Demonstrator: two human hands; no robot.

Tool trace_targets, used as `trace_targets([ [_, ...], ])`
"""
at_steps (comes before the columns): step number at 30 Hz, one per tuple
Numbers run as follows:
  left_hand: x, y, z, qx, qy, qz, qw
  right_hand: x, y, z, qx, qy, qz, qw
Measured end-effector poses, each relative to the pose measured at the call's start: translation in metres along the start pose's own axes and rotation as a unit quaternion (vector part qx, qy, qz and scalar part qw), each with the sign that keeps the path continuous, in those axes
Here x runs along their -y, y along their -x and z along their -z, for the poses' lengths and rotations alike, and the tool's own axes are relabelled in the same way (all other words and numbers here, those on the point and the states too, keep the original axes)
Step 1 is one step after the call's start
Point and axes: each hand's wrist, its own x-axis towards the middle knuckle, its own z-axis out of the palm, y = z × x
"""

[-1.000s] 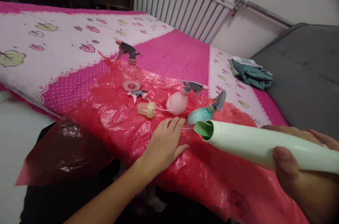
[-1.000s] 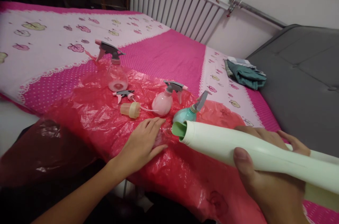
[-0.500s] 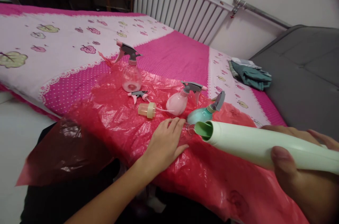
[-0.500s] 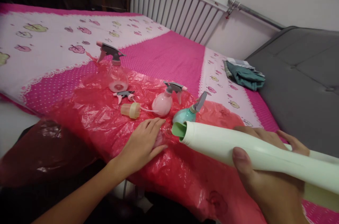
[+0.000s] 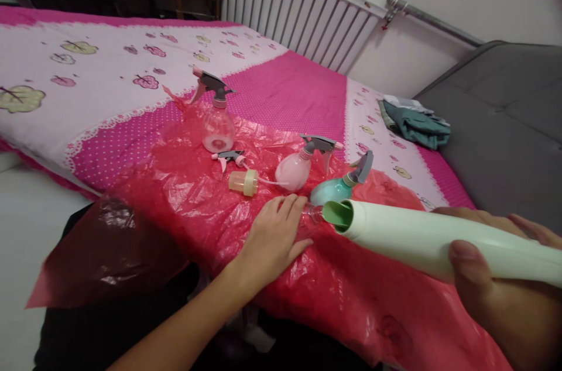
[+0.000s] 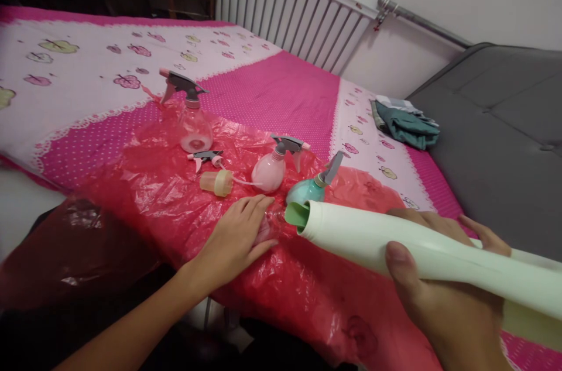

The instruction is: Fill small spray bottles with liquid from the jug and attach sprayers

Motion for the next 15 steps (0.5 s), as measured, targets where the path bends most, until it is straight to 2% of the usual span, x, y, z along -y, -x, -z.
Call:
trace_targets([
  [8,0.000,-0.001,0.000,-0.005,-0.002,-0.001,1.000,0.008,-0.005,0.002,-0.016,-0.003,0.003,1.000],
  [15,-0.002,0.000,0.000,-0.003,-0.016,-0.007,1.000,0.000,0.006,-0.003,0.011,-0.010,-0.025,1.000],
])
